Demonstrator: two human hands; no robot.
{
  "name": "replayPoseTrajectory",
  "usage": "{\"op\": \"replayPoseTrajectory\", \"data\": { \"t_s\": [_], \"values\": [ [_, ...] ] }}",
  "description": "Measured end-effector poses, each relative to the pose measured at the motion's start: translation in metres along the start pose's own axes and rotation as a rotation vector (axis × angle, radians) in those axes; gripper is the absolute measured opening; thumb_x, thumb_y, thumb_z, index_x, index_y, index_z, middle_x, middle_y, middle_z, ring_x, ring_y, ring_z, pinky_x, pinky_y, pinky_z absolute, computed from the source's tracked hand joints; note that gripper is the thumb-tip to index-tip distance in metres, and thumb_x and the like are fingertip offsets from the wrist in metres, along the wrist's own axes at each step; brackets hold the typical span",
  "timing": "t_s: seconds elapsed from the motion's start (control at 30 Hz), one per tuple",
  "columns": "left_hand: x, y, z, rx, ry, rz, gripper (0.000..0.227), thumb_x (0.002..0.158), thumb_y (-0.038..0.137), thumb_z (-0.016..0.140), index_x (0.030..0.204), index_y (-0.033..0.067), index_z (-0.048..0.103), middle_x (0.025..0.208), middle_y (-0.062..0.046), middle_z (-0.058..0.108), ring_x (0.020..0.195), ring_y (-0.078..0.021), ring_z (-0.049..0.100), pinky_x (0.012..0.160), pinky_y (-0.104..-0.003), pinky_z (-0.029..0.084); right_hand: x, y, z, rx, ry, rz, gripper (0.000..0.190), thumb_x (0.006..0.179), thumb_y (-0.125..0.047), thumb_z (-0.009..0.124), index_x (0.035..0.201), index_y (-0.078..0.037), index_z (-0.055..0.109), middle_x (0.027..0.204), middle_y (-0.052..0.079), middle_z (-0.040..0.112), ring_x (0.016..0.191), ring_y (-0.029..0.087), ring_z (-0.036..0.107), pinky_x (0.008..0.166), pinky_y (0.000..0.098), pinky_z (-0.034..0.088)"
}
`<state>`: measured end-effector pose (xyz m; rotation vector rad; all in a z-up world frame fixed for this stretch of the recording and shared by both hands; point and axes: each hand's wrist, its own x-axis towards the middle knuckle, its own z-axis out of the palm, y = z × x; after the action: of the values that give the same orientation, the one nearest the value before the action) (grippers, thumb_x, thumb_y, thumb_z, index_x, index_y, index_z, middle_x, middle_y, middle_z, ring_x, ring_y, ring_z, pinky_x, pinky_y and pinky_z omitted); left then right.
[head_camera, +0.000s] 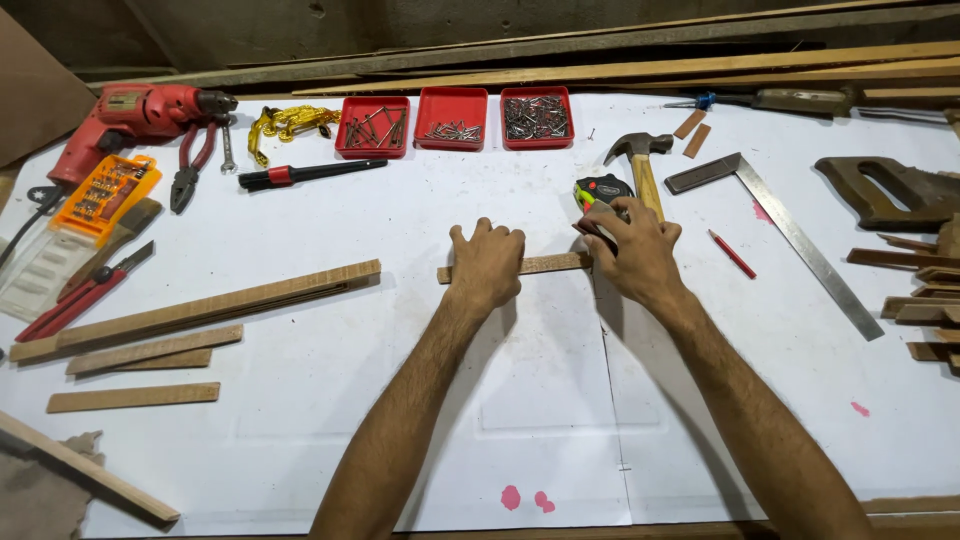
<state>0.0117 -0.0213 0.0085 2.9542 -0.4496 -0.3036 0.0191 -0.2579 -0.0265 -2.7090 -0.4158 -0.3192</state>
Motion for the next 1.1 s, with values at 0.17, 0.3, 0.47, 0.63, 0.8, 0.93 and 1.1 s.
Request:
{"op": "replayPoseTrajectory", "data": {
  "t_s": [0.17,0.3,0.47,0.63,0.8,0.93,1.1],
  "values": [
    [-0.007,-0.009,-0.008,-0.114,0.056,0.014,0.015,0.085,0.009,0.078,0.099,0.0131,0.075,0.09,-0.005,0.073,0.11,-0.0255,0.058,0.108,-0.07,0.031,-0.004,-0.003,-0.009,0.048,0.033,-0.017,0.029,0.093,-0.031,0.073,0.121,-0.021,0.075,0.132,0.015,0.055,0.126,0.029,0.049,0.096,0.0505,0.025],
    [-0.011,-0.012,-0.011,-0.141,0.232,0.045,0.008,0.082,0.007,0.078,0.086,0.0142,0.078,0.081,-0.003,0.074,0.106,-0.024,0.059,0.107,-0.07,0.028,-0.006,-0.003,-0.009,0.098,0.05,-0.023,0.028,0.094,-0.031,0.075,0.121,-0.022,0.075,0.131,0.013,0.055,0.128,0.029,0.049,0.097,0.0499,0.025],
    [-0.003,-0.018,0.009,-0.095,0.121,-0.036,0.01,0.083,0.007,0.079,0.08,0.0165,0.079,0.078,-0.001,0.073,0.101,-0.0228,0.059,0.104,-0.068,0.03,-0.009,-0.004,-0.006,0.077,0.046,-0.024,0.028,0.093,-0.031,0.074,0.12,-0.022,0.075,0.131,0.014,0.055,0.127,0.029,0.048,0.095,0.0502,0.024],
    [-0.009,-0.019,-0.003,-0.141,0.21,-0.029,0.011,0.079,0.005,0.081,0.08,0.0164,0.08,0.077,0.001,0.073,0.103,-0.0237,0.058,0.101,-0.069,0.03,-0.006,-0.006,-0.009,0.069,0.048,-0.028,0.029,0.094,-0.032,0.073,0.121,-0.022,0.075,0.132,0.014,0.055,0.128,0.028,0.049,0.096,0.0508,0.024],
    [-0.01,-0.019,-0.003,-0.152,0.103,-0.086,0.01,0.08,0.008,0.081,0.082,0.0176,0.081,0.08,-0.001,0.074,0.104,-0.0227,0.058,0.105,-0.069,0.03,-0.004,-0.014,-0.012,0.083,0.036,-0.02,0.026,0.094,-0.032,0.073,0.119,-0.024,0.075,0.132,0.011,0.056,0.127,0.027,0.05,0.097,0.0507,0.025],
    [-0.008,-0.025,0.005,-0.169,0.14,-0.084,0.009,0.081,0.009,0.082,0.085,0.0172,0.081,0.082,0.0,0.075,0.104,-0.0217,0.059,0.108,-0.075,0.023,-0.002,-0.008,-0.005,0.06,0.045,-0.04,0.028,0.096,-0.032,0.073,0.122,-0.021,0.074,0.132,0.013,0.055,0.126,0.027,0.05,0.097,0.0511,0.024],
    [-0.021,-0.02,-0.01,-0.157,0.147,-0.097,0.007,0.08,0.012,0.083,0.085,0.0172,0.083,0.082,-0.001,0.077,0.101,-0.0235,0.062,0.105,-0.072,0.028,-0.005,-0.007,-0.002,0.012,-0.009,0.007,0.026,0.094,-0.034,0.073,0.118,-0.024,0.075,0.129,0.013,0.055,0.124,0.028,0.05,0.095,0.0557,0.027]
  ]
}}
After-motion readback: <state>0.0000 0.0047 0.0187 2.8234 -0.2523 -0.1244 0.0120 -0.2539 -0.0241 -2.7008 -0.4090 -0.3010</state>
